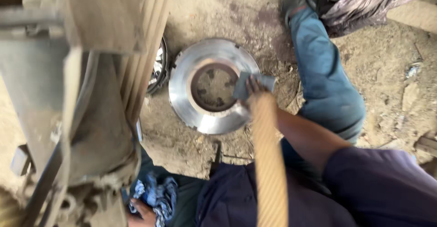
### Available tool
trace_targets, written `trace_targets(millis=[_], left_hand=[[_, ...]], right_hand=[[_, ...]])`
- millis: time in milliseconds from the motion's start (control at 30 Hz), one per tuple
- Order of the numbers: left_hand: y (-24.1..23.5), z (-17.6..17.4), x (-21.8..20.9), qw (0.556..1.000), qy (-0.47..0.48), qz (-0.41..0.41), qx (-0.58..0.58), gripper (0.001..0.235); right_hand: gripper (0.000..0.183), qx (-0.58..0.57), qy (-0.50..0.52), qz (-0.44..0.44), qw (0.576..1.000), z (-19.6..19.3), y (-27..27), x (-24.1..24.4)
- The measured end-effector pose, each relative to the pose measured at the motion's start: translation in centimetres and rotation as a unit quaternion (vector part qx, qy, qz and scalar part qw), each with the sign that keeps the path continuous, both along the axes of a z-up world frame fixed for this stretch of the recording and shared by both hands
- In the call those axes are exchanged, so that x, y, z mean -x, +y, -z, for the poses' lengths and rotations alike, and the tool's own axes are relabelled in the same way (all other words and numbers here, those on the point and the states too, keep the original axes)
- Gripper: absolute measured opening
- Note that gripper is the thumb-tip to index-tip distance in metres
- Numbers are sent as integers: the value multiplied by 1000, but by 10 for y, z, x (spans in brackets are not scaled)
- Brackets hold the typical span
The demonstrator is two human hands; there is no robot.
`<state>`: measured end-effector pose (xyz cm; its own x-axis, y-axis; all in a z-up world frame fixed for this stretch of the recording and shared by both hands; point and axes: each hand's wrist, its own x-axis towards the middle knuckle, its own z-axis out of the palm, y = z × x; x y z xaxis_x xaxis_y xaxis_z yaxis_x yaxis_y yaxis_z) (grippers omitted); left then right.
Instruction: The person scrubs a metal brake drum with a sanding pad and wipes it with a cloth. They then flip the drum and continue scrubbing both sides, occasionally wiping away debris.
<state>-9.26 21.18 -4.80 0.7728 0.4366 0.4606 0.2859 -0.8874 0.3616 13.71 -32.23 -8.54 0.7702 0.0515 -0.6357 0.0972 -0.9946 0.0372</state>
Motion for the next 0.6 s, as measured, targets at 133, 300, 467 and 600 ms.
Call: trace_targets(millis=[133,300,467,600], left_hand=[[-5,-4,10,998,32,4,48,31],[-33,-38,-3,995,74,60,27,22],[-124,-64,-71,957,208,191,59,28],[-230,-16,-170,924,268,272,7,47]], right_hand=[[99,-79,37,104,991,6,-21,-58],[93,-8,120,-14,993,-34,-13,-2],[88,-24,138,-1,990,-34,-13,3],[88,-37,71,2,997,-21,-22,-76]])
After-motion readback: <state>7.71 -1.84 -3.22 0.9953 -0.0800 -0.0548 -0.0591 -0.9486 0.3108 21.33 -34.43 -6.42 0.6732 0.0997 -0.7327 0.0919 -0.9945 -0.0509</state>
